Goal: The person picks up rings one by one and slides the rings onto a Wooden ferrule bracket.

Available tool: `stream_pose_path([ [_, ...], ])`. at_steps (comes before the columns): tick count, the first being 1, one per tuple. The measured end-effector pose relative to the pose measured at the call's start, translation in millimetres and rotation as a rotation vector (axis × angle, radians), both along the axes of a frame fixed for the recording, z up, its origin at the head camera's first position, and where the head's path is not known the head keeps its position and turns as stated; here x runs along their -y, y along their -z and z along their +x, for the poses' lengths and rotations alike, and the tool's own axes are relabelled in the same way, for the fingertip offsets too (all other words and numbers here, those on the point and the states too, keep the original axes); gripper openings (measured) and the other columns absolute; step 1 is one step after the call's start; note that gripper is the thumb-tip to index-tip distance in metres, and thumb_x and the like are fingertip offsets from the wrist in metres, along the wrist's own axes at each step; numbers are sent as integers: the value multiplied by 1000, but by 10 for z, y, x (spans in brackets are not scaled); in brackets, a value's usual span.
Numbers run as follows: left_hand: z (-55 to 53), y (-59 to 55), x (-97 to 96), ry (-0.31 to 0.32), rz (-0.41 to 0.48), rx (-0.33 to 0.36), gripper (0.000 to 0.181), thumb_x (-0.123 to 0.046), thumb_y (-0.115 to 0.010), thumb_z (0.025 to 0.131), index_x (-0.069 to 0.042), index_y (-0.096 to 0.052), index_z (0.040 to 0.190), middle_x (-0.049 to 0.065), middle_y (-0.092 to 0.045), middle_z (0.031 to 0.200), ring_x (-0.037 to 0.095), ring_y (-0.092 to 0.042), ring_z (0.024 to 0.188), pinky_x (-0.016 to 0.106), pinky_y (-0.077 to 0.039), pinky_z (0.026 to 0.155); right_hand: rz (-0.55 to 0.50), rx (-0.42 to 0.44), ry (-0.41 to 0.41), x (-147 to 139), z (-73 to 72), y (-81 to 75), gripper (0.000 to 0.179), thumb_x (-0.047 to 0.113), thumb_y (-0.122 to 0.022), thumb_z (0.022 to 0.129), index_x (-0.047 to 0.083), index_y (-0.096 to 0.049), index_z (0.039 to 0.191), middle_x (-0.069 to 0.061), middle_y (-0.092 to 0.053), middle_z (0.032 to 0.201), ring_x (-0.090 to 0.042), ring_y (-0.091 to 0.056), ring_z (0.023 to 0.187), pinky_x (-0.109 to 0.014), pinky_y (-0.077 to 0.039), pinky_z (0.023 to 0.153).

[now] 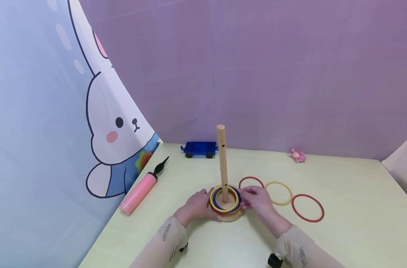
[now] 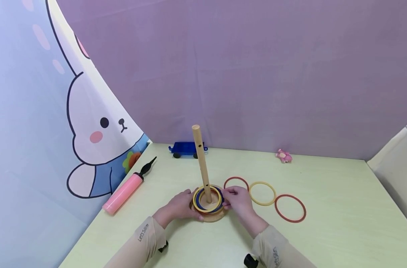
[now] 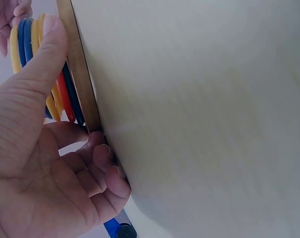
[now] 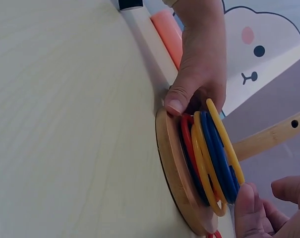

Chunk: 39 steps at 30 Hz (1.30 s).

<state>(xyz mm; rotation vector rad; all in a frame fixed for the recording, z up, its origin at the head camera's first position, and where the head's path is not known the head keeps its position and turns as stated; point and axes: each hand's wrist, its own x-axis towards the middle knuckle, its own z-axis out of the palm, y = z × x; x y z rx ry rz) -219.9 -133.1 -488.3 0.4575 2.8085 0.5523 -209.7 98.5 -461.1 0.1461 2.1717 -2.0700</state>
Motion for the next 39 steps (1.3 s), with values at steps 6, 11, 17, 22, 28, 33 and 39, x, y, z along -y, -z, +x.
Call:
stream_pose_path([
  [6, 4, -1, -8, -5, -5, 7, 118, -67, -81, 60, -15, -33, 153, 6, -56, 110, 19, -53, 94, 40, -47, 88, 18, -22, -13, -139, 34, -54, 26, 6, -64, 93, -14, -62, 110, -21, -67, 92, -26, -67, 64, -35, -58, 60],
  [11, -2, -12, -9, -15, -2, 20, 118, -68, -81, 59, -18, -31, 154, 5, -56, 112, 19, -53, 96, 41, -46, 90, 44, -28, -8, -298, 61, -123, 29, 9, -65, 93, -13, -61, 112, -15, -68, 91, -20, -66, 64, -32, -58, 61],
  [17, 6, -31, -12, -22, -2, 30, 117, -67, -82, 60, -18, -32, 154, 6, -56, 111, 19, -53, 96, 41, -46, 90, 62, -50, -17, -495, 93, -200, 33, 10, -64, 94, -15, -59, 115, -6, -67, 87, -17, -66, 66, -32, -58, 63],
  [22, 8, -35, -15, -17, 0, 31, 117, -66, -82, 60, -18, -32, 154, 6, -56, 111, 20, -53, 96, 42, -46, 90, 69, -42, -6, -657, 119, -251, 36, 13, -65, 94, -14, -58, 117, -7, -66, 90, -19, -67, 69, -33, -58, 67],
  [28, -5, -40, -16, -14, -5, 32, 117, -68, -81, 60, -18, -32, 154, 5, -56, 111, 19, -53, 95, 41, -46, 90, 79, -54, 10, -849, 170, -314, 39, 12, -64, 95, -16, -55, 120, -1, -66, 87, -19, -67, 71, -31, -58, 68],
  [33, -8, -36, -15, -16, 2, 37, 117, -67, -81, 60, -18, -32, 154, 5, -56, 111, 19, -53, 96, 42, -46, 90, 87, -62, 30, -1031, 196, -333, 39, 11, -63, 95, -17, -54, 120, 4, -67, 88, -16, -67, 71, -30, -58, 69],
  [39, -12, -22, -16, -18, 3, 40, 117, -67, -81, 60, -18, -32, 154, 6, -56, 112, 20, -53, 96, 43, -46, 90, 156, -69, 56, -1225, 214, -319, 41, 15, -63, 96, -16, -54, 122, 5, -68, 86, -15, -67, 72, -30, -58, 69],
])
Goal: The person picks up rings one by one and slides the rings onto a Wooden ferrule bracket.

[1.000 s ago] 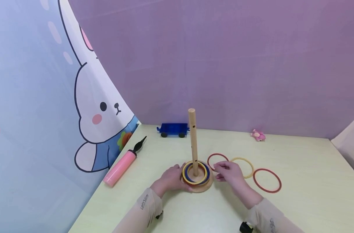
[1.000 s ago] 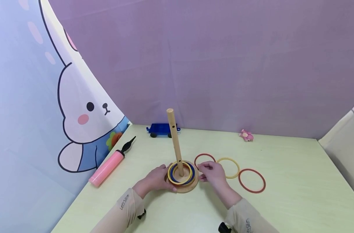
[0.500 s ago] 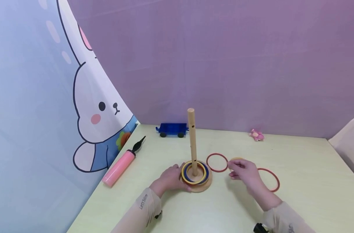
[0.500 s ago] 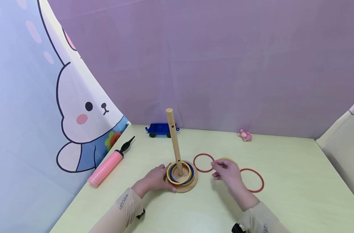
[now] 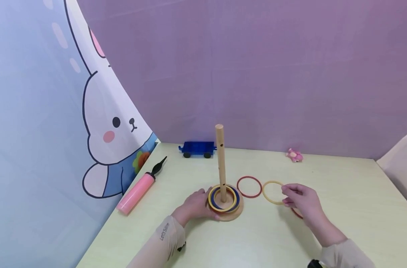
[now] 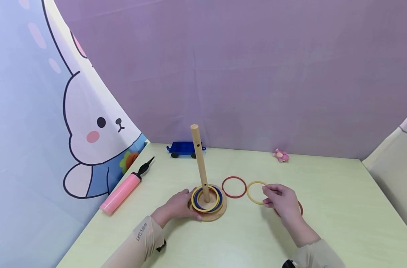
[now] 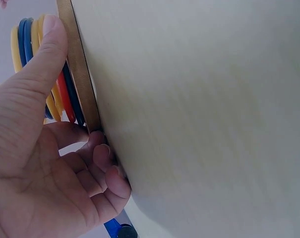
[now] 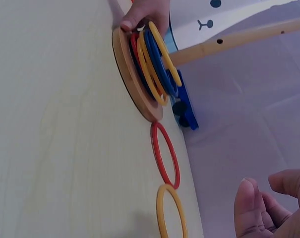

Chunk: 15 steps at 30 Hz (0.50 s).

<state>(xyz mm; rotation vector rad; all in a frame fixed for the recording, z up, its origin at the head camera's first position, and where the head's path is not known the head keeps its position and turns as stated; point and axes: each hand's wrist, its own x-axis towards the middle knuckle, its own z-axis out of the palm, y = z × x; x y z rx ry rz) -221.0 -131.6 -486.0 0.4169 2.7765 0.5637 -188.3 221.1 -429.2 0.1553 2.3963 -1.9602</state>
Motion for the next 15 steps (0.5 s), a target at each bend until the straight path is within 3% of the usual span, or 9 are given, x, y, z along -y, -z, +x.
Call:
stream_pose_path([
  [15, -3, 19, 17, 10, 1, -16, 118, -68, -82, 59, -17, -31, 154, 8, -57, 116, 22, -55, 99, 43, -46, 91, 58, 41, 85, -482, 3, 194, 47, 16, -65, 95, -18, -51, 124, 14, -66, 81, -13, -68, 69, -28, -58, 67],
])
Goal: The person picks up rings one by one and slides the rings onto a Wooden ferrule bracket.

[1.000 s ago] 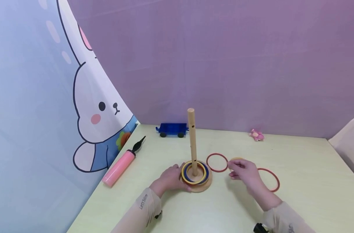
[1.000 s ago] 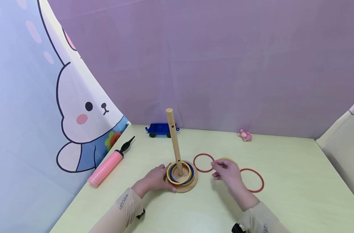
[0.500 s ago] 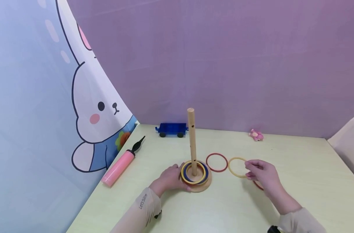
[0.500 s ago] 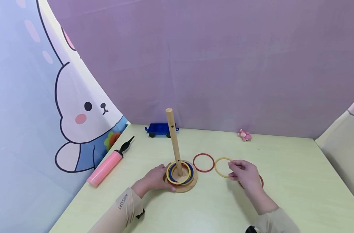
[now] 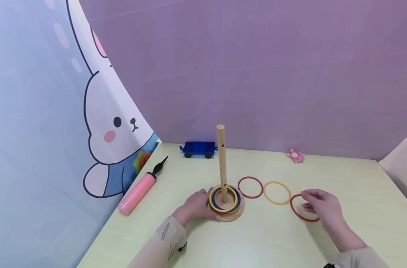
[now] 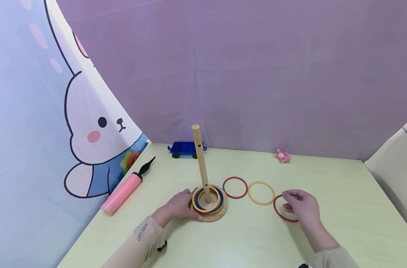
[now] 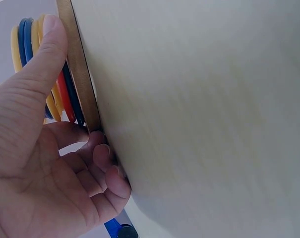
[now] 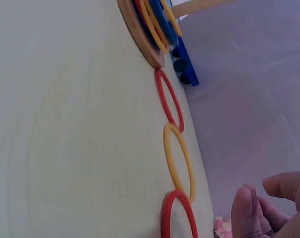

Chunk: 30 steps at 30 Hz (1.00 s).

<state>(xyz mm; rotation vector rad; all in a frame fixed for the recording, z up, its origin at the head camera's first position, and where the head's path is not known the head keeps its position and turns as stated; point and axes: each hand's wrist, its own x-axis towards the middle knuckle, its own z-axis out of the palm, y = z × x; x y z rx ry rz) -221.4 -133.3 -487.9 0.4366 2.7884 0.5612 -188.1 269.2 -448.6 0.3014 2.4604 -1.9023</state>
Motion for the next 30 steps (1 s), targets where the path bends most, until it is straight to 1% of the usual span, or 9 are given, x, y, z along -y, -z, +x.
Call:
stream_pose_path([
  [4, 8, 8, -3, -3, 6, 4, 118, -67, -82, 59, -18, -32, 154, 8, -57, 117, 22, -55, 100, 44, -46, 91, 55, -1, 16, -106, 24, 57, 47, 16, -65, 94, -19, -52, 123, 8, -69, 82, -12, -67, 68, -29, -58, 66],
  [8, 7, 10, -8, -8, 2, 8, 117, -68, -81, 59, -19, -32, 154, 7, -57, 116, 21, -54, 99, 43, -46, 91, 136, -9, 38, -204, 40, 116, 46, 15, -64, 95, -19, -52, 123, -4, -72, 84, -12, -66, 66, -30, -58, 63],
  [11, 1, 13, -6, -6, -3, 2, 117, -68, -81, 59, -18, -32, 154, 6, -56, 113, 21, -54, 97, 43, -47, 90, 183, 9, 57, -281, 36, 164, 44, 15, -63, 94, -18, -53, 123, -9, -71, 85, -12, -66, 65, -30, -58, 63],
  [17, 0, 26, -5, -3, -14, -1, 118, -70, -80, 59, -19, -31, 154, 6, -56, 116, 20, -54, 99, 42, -46, 91, 276, 70, 69, -419, 43, 231, 42, 13, -62, 94, -17, -53, 122, -10, -71, 82, -15, -67, 64, -28, -56, 60],
  [21, 0, 24, -7, -4, -15, 2, 118, -70, -80, 60, -19, -31, 154, 6, -56, 117, 20, -54, 100, 42, -46, 92, 325, 77, 89, -463, 49, 252, 41, 12, -64, 92, -16, -55, 120, -9, -72, 81, -15, -67, 62, -27, -55, 56],
  [25, -2, 15, -9, -12, -10, 7, 118, -69, -80, 59, -19, -31, 154, 7, -56, 117, 21, -54, 100, 43, -46, 92, 317, 103, 76, -496, 50, 265, 43, 13, -65, 90, -17, -55, 119, -6, -71, 78, -14, -66, 62, -27, -54, 56],
  [28, -3, 20, -7, -21, -9, 17, 118, -69, -80, 60, -18, -32, 154, 9, -56, 121, 23, -54, 104, 45, -45, 94, 298, 132, 55, -522, 51, 283, 44, 13, -67, 89, -18, -54, 118, -3, -70, 77, -14, -65, 62, -27, -55, 57],
  [30, 0, 24, -6, -25, -9, 22, 117, -69, -80, 60, -18, -32, 154, 9, -55, 124, 24, -54, 107, 46, -44, 96, 308, 133, 44, -533, 50, 295, 44, 14, -68, 89, -18, -55, 116, -3, -69, 76, -14, -65, 62, -27, -55, 56],
])
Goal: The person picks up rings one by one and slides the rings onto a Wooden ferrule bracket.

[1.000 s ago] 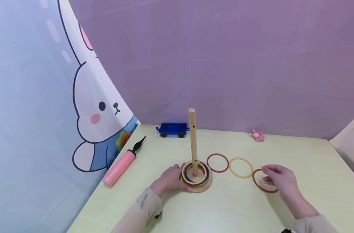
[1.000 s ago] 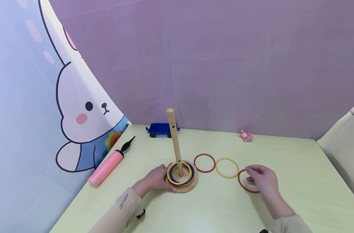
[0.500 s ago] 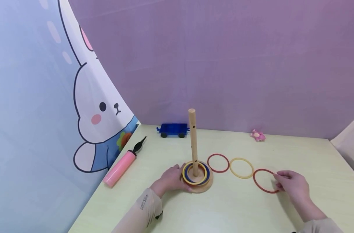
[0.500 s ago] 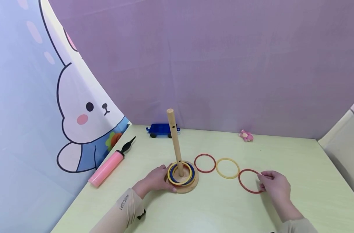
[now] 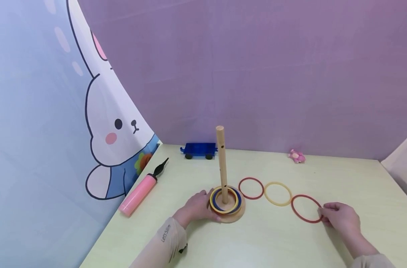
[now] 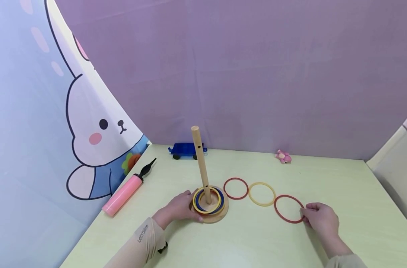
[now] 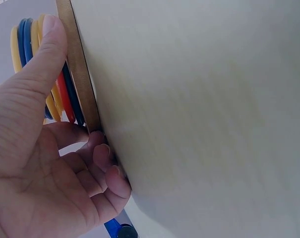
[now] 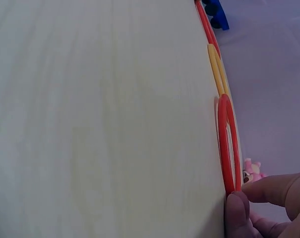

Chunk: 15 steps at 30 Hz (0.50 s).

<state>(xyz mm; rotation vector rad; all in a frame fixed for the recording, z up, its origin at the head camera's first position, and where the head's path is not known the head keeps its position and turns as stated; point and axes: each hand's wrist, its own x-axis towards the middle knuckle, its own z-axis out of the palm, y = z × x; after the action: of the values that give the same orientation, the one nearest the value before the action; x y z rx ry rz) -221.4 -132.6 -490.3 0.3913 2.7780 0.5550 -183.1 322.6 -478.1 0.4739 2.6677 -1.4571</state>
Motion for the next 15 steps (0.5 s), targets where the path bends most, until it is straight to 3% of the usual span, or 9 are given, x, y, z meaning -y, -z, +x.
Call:
stream_pose_path([
  [15, 9, -2, 4, 7, 1, -10, 116, -69, -80, 60, -20, -32, 154, 8, -56, 121, 23, -54, 103, 45, -45, 94, 160, -8, -64, 14, -46, 34, 29, 8, -66, 83, -15, -62, 99, -1, -67, 67, -15, -64, 57, -27, -52, 52],
])
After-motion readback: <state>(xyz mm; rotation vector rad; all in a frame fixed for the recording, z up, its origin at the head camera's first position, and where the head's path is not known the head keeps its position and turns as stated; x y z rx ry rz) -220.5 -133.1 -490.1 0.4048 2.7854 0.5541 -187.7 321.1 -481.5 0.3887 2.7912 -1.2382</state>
